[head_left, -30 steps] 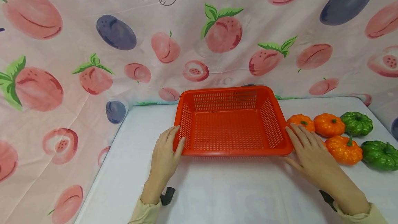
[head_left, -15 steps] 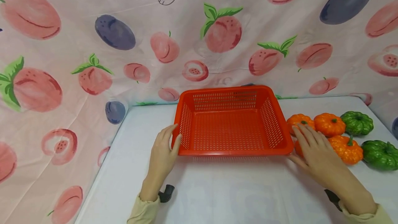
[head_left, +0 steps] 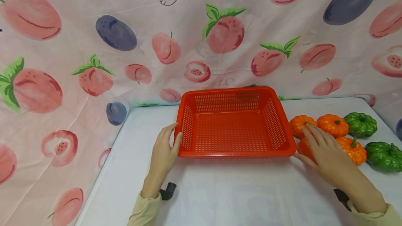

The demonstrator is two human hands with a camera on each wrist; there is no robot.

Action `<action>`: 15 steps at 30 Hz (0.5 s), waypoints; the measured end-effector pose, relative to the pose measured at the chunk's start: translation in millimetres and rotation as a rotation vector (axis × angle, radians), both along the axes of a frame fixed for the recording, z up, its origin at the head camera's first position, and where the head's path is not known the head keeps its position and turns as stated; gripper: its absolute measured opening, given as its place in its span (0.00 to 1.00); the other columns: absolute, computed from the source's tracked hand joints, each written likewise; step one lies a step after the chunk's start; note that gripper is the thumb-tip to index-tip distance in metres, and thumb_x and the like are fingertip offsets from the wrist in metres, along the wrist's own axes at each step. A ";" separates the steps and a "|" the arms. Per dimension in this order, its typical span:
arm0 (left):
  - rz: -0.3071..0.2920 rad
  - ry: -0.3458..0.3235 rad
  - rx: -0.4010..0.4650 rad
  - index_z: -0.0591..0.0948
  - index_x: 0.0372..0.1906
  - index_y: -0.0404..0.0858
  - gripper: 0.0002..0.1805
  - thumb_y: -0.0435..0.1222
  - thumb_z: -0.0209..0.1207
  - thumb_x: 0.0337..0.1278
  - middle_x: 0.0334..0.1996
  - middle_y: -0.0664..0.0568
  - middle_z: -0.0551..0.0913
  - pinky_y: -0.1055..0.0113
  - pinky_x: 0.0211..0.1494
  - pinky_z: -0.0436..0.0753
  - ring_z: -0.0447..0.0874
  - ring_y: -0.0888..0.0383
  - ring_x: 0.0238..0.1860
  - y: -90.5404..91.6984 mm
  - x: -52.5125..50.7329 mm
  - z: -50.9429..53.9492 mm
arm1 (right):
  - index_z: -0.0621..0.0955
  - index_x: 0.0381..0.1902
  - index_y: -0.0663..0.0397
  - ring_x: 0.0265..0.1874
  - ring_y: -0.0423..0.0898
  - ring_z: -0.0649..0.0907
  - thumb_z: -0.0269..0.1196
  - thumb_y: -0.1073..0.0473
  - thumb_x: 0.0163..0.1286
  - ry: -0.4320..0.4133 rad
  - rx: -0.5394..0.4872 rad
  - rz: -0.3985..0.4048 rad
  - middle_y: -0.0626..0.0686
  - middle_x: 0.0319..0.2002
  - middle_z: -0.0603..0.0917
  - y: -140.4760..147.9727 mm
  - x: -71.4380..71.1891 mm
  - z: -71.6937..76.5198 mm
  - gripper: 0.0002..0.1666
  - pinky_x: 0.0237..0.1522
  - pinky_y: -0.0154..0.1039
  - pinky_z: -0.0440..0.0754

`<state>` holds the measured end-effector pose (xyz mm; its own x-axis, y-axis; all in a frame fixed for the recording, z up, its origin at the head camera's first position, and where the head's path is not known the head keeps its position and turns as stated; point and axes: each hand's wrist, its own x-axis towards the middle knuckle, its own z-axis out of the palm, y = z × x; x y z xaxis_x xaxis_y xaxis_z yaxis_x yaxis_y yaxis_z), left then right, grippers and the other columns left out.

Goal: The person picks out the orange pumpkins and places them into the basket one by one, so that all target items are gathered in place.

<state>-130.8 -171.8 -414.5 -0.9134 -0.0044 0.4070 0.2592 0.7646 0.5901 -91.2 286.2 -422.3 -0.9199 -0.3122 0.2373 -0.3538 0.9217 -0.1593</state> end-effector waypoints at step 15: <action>-0.004 -0.077 0.083 0.75 0.65 0.40 0.22 0.39 0.59 0.69 0.60 0.47 0.78 0.49 0.63 0.77 0.78 0.49 0.58 -2.6 -8.1 1.5 | 0.61 0.71 0.71 0.64 0.72 0.61 0.66 0.43 0.67 -0.090 -0.046 -0.033 0.72 0.67 0.62 11.4 -3.9 -3.8 0.49 0.70 0.70 0.51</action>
